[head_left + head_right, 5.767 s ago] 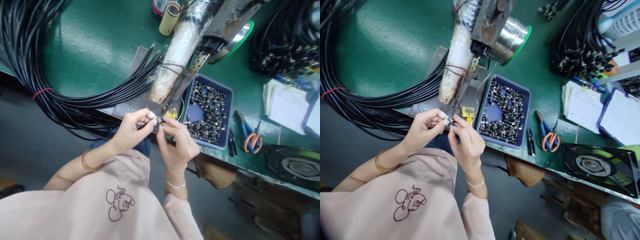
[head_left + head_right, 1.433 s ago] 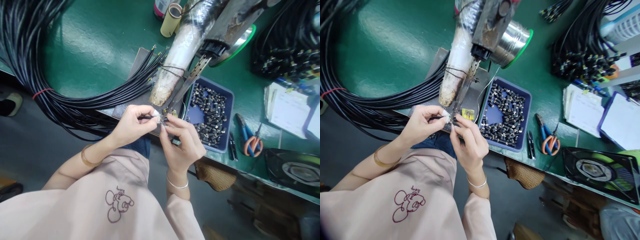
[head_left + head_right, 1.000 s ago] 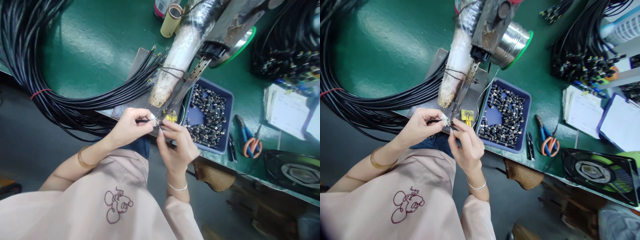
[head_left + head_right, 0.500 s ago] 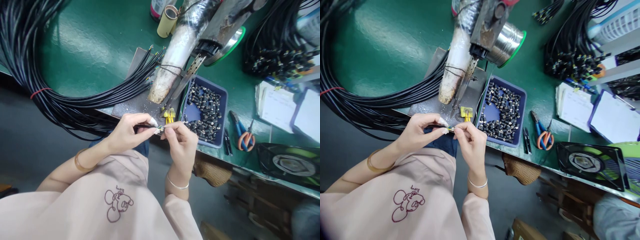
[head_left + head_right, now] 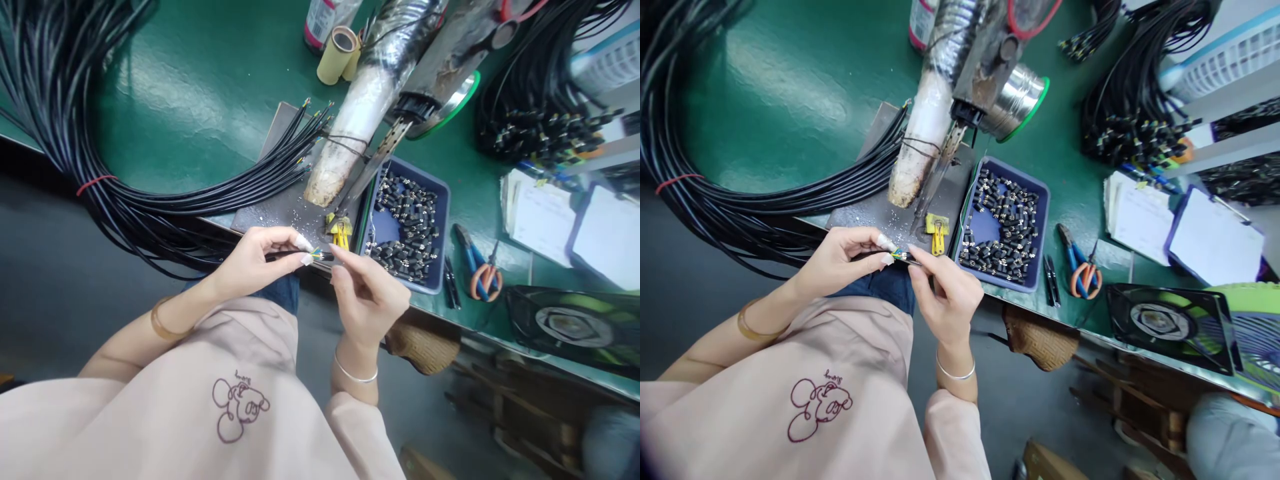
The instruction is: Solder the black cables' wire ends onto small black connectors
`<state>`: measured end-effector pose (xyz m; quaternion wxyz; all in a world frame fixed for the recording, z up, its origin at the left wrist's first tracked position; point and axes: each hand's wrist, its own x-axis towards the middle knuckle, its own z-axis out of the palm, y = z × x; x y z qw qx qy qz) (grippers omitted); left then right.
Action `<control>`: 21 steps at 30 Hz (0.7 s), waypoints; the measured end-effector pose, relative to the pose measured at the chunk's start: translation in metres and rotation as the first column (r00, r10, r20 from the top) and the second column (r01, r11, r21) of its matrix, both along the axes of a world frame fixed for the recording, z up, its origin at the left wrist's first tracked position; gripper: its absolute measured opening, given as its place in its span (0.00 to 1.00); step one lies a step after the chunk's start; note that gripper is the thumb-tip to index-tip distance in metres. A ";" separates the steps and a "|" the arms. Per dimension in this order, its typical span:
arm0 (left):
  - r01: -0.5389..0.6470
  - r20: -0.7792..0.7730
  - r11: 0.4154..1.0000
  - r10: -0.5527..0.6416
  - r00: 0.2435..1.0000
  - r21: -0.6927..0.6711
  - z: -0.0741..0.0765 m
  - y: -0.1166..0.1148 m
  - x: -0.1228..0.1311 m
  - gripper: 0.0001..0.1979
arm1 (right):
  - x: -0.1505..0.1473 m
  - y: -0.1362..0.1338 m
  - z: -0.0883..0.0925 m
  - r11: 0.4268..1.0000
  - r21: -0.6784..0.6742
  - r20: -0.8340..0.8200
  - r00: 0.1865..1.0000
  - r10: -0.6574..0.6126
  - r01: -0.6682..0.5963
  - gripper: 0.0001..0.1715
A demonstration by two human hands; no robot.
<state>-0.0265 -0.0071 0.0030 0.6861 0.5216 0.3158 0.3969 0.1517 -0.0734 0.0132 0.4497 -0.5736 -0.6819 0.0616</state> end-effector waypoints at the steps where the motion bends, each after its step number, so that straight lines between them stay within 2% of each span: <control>1: -0.003 -0.008 1.000 0.003 1.000 0.008 -0.001 0.000 0.000 0.10 | -0.001 0.000 0.002 1.000 -0.014 0.004 1.000 0.021 -0.021 0.10; 6: -0.027 -0.042 0.999 0.029 0.999 0.044 -0.003 -0.002 0.000 0.08 | -0.005 0.000 0.002 0.997 -0.053 -0.036 0.998 0.047 -0.049 0.11; 11: -0.046 -0.049 0.997 0.049 0.998 0.067 -0.002 -0.002 0.000 0.07 | -0.006 -0.001 0.001 0.995 -0.097 -0.071 0.997 -0.005 -0.002 0.12; 17: -0.051 -0.093 0.992 0.062 0.994 0.113 -0.004 -0.003 0.000 0.06 | -0.005 -0.001 0.000 0.995 -0.099 -0.022 1.000 0.013 -0.015 0.12; 21: -0.015 -0.140 0.994 0.031 0.990 0.112 -0.004 -0.003 0.000 0.08 | -0.005 0.001 -0.001 0.995 -0.089 0.008 0.998 0.055 -0.054 0.12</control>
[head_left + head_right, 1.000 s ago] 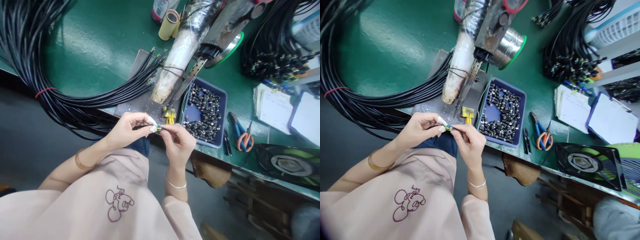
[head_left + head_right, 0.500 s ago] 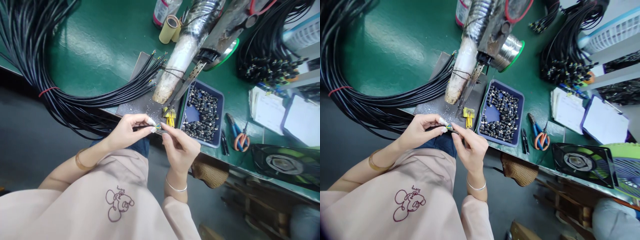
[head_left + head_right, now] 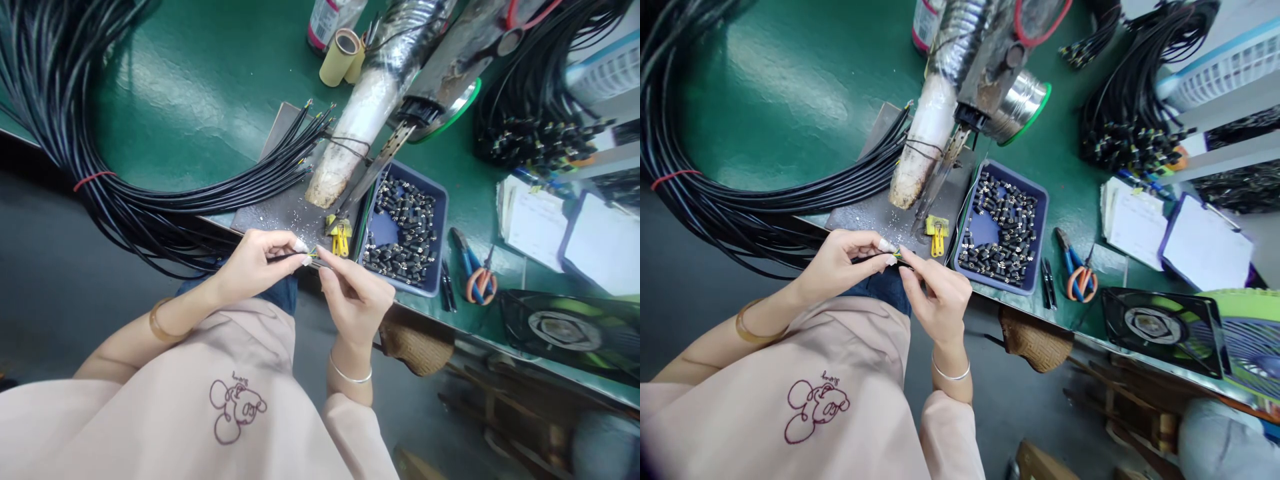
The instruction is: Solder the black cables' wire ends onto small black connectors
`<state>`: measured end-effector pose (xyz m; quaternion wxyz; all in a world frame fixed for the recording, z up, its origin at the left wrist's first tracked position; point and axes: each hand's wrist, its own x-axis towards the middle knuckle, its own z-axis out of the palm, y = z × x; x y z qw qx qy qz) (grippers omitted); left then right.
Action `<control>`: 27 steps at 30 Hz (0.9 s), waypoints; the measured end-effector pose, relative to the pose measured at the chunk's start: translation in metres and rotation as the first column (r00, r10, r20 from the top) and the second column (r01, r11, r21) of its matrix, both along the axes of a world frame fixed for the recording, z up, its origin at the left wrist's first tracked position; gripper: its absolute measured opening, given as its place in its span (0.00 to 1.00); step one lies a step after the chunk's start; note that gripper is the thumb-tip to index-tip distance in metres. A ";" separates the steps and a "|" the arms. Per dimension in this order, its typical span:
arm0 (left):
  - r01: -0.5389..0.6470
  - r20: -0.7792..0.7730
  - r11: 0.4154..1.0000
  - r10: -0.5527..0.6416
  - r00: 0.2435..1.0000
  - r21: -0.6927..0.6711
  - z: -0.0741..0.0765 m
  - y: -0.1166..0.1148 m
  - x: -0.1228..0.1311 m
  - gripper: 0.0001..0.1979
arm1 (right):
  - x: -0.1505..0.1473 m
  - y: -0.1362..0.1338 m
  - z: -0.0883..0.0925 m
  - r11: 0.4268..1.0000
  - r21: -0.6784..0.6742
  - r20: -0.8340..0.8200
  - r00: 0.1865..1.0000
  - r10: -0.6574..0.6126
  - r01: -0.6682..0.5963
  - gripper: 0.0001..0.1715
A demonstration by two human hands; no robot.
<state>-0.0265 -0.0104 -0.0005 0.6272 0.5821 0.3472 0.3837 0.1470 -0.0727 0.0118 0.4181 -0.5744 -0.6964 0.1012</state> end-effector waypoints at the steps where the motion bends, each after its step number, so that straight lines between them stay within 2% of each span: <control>1: 0.009 -0.007 1.000 -0.009 1.000 -0.004 0.000 0.000 0.000 0.08 | 0.000 0.001 0.000 1.000 -0.002 0.008 1.000 0.013 -0.013 0.12; 5: 0.031 -0.018 0.999 -0.031 0.999 0.033 0.000 0.001 -0.002 0.08 | 0.004 0.004 0.005 0.996 -0.065 0.008 0.998 0.063 -0.063 0.12; 9: 0.102 -0.033 0.994 -0.101 0.994 0.046 -0.002 0.001 -0.003 0.06 | 0.008 0.007 0.010 0.979 -0.172 -0.025 0.994 0.106 -0.109 0.10; 12: 0.066 -0.010 0.998 -0.066 0.998 0.012 -0.003 0.001 -0.003 0.04 | 0.010 0.006 0.010 0.994 -0.110 -0.044 0.999 -0.026 0.021 0.10; 14: 0.038 0.005 0.999 -0.038 0.999 0.007 -0.002 0.001 -0.003 0.04 | 0.010 0.004 0.009 0.996 -0.056 -0.027 0.997 -0.069 0.068 0.10; 19: 0.016 0.012 0.999 -0.017 1.000 0.035 0.000 0.001 -0.003 0.05 | 0.010 0.003 0.011 0.999 -0.030 0.104 0.994 0.033 -0.030 0.10; 22: -0.044 -0.004 0.997 0.045 0.999 0.063 -0.001 0.000 -0.003 0.08 | 0.012 0.003 0.013 0.996 -0.003 0.178 0.980 0.084 -0.085 0.09; 24: -0.087 -0.012 0.988 0.089 0.996 0.129 -0.001 -0.001 -0.002 0.08 | 0.014 0.004 0.012 0.991 0.009 0.195 0.972 0.129 -0.133 0.08; 27: -0.108 -0.020 0.967 0.116 0.993 0.232 0.000 -0.002 -0.003 0.08 | 0.015 0.005 0.010 0.999 0.008 0.123 0.991 0.050 -0.052 0.10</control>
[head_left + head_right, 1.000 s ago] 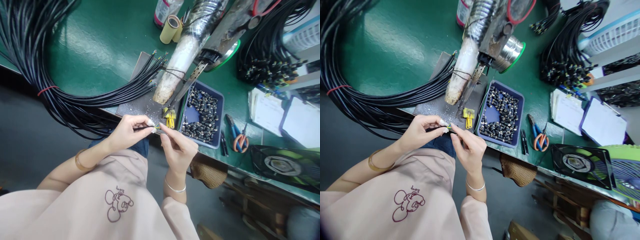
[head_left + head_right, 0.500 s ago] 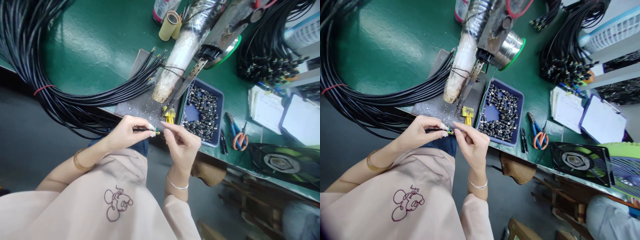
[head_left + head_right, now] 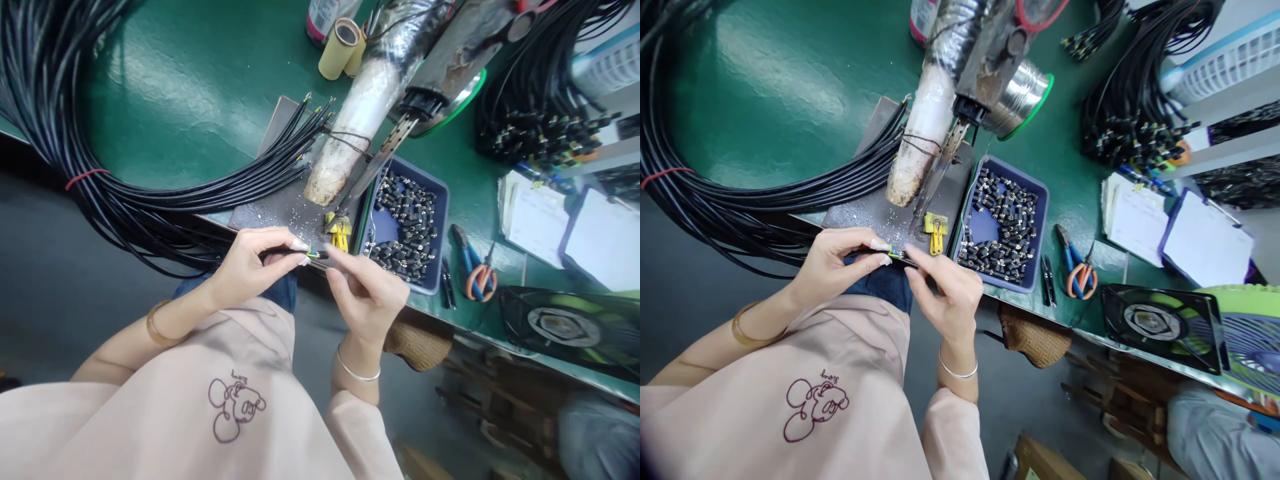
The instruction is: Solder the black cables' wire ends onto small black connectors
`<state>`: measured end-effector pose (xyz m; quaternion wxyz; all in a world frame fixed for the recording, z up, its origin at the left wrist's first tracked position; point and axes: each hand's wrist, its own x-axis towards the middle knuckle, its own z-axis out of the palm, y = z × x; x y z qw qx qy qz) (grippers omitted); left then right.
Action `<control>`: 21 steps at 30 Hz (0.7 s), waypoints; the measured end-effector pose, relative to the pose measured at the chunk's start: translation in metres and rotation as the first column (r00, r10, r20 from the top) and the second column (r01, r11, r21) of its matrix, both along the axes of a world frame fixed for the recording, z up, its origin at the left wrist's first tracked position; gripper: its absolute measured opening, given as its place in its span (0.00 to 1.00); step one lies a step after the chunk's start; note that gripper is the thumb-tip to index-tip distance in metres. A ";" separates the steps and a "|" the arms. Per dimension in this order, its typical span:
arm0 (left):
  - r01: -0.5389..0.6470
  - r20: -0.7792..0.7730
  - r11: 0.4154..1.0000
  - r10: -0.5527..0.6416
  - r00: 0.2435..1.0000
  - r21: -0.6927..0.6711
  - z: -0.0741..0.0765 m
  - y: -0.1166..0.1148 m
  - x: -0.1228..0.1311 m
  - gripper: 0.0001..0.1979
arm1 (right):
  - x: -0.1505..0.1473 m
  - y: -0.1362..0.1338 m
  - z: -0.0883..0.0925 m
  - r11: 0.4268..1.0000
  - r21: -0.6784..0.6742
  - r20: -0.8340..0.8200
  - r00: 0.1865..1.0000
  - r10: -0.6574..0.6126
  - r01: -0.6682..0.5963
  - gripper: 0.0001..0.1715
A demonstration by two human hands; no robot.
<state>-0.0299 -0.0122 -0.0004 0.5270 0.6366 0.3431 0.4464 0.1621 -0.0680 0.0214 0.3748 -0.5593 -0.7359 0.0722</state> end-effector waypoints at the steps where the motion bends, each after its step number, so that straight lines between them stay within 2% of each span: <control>1: 0.003 -0.008 1.000 -0.003 1.000 0.027 0.000 0.000 0.000 0.08 | 0.000 0.001 -0.001 0.999 -0.029 -0.038 0.998 -0.042 0.041 0.11; 3: 0.014 -0.029 0.997 -0.012 1.000 0.071 0.001 0.001 -0.001 0.07 | 0.000 0.002 -0.004 0.989 -0.131 -0.117 0.990 -0.077 0.062 0.12; 5: 0.027 -0.052 0.995 -0.022 0.998 0.098 0.000 0.001 -0.001 0.07 | -0.001 0.003 -0.006 0.974 -0.227 -0.194 0.979 -0.059 0.014 0.12; 7: 0.038 -0.068 0.993 -0.031 0.997 0.112 0.000 0.001 -0.001 0.07 | -0.002 0.003 -0.008 0.968 -0.250 -0.241 0.969 -0.061 -0.002 0.12; 9: 0.042 -0.068 0.992 -0.034 0.997 0.121 -0.001 0.001 0.000 0.06 | -0.004 0.003 -0.009 0.980 -0.198 -0.218 0.973 -0.078 0.034 0.10; 11: 0.025 -0.057 0.992 -0.017 0.998 0.127 -0.002 0.001 0.001 0.06 | -0.006 0.002 -0.011 0.994 -0.084 -0.149 0.985 -0.087 0.075 0.07; 13: 0.008 -0.044 0.992 -0.002 0.999 0.124 -0.002 0.001 0.002 0.06 | -0.008 0.002 -0.012 0.996 0.016 -0.108 0.991 -0.083 0.085 0.06; 15: -0.001 -0.037 0.995 0.005 0.999 0.101 -0.001 0.000 0.003 0.06 | -0.010 0.001 -0.014 0.995 0.057 -0.106 0.991 -0.077 0.084 0.06; 21: -0.018 0.001 0.994 0.018 1.000 -0.108 0.001 -0.004 0.012 0.07 | -0.012 0.002 -0.019 0.977 0.202 -0.011 0.998 -0.066 0.067 0.11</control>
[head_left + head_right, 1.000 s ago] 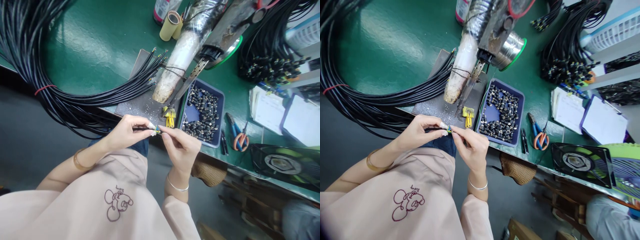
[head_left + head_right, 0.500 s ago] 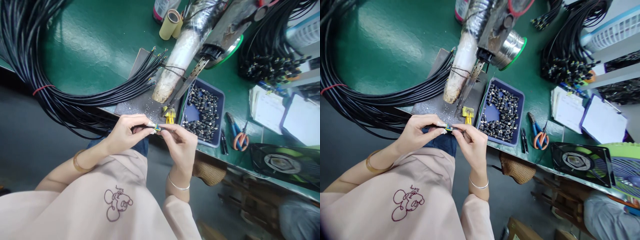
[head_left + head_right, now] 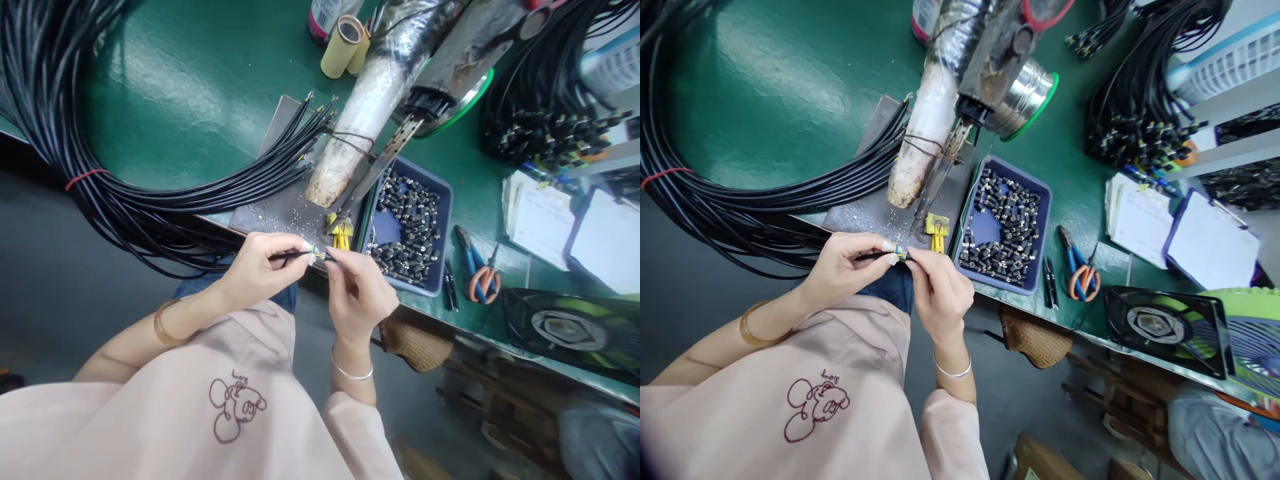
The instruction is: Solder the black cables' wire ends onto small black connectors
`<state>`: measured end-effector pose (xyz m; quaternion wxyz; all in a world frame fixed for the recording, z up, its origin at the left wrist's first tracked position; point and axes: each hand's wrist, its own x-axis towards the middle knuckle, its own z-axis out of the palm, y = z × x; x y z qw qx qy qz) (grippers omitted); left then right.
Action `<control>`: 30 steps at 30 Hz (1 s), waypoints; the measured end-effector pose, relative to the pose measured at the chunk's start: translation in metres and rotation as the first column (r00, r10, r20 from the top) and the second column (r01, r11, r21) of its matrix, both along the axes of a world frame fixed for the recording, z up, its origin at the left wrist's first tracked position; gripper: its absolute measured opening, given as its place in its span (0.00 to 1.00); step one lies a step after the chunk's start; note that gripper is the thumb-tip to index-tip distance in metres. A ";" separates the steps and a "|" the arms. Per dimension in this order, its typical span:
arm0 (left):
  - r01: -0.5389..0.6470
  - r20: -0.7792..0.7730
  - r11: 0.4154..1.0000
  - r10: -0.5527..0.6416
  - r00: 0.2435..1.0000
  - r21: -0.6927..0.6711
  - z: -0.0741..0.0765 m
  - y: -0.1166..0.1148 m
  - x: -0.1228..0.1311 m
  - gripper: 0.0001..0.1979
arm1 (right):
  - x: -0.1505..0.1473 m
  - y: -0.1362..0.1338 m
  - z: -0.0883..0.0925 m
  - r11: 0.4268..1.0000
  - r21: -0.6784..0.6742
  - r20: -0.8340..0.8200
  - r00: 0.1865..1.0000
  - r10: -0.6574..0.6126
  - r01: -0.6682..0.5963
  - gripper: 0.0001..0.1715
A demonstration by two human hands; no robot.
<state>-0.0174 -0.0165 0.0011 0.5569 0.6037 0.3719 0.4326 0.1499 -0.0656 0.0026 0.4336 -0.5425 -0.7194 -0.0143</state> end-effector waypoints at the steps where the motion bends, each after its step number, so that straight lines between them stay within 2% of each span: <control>1: -0.002 0.020 1.000 0.003 1.000 -0.031 0.000 0.000 0.002 0.07 | 0.000 0.000 -0.001 1.000 0.002 -0.002 1.000 -0.001 0.001 0.11; 5: 0.030 0.087 0.988 -0.017 0.996 -0.149 0.001 0.002 0.007 0.07 | 0.003 0.001 -0.002 0.999 -0.039 -0.024 0.999 -0.022 0.021 0.08; 8: 0.034 0.093 0.984 -0.018 0.995 -0.177 -0.001 0.004 0.009 0.07 | 0.003 0.001 -0.002 0.998 -0.029 -0.022 0.998 -0.055 0.055 0.08; 11: -0.006 0.056 0.986 0.015 0.998 -0.165 -0.004 0.006 0.011 0.07 | 0.001 0.001 -0.002 0.985 0.111 -0.187 0.976 -0.110 0.132 0.11; 14: -0.041 0.032 0.988 0.047 0.998 -0.149 -0.003 0.008 0.013 0.08 | -0.001 0.002 -0.002 0.944 0.272 -0.353 0.932 -0.082 0.186 0.14; 16: -0.055 0.037 0.989 0.061 0.997 -0.139 -0.001 0.010 0.015 0.07 | -0.002 0.002 -0.003 0.953 0.237 -0.346 0.933 -0.099 0.190 0.15; 20: -0.075 0.029 0.990 0.080 0.996 -0.121 0.001 0.013 0.017 0.08 | -0.003 0.002 -0.008 0.986 0.078 -0.176 0.976 -0.131 0.146 0.10; 23: -0.087 0.000 0.991 0.087 0.996 -0.101 -0.002 0.014 0.019 0.09 | -0.005 0.007 -0.009 0.994 0.059 -0.113 0.990 -0.089 0.096 0.08; 30: -0.095 -0.001 0.993 0.095 0.995 -0.064 -0.001 0.019 0.021 0.08 | -0.008 0.017 -0.007 0.993 0.066 -0.149 0.985 -0.090 0.101 0.07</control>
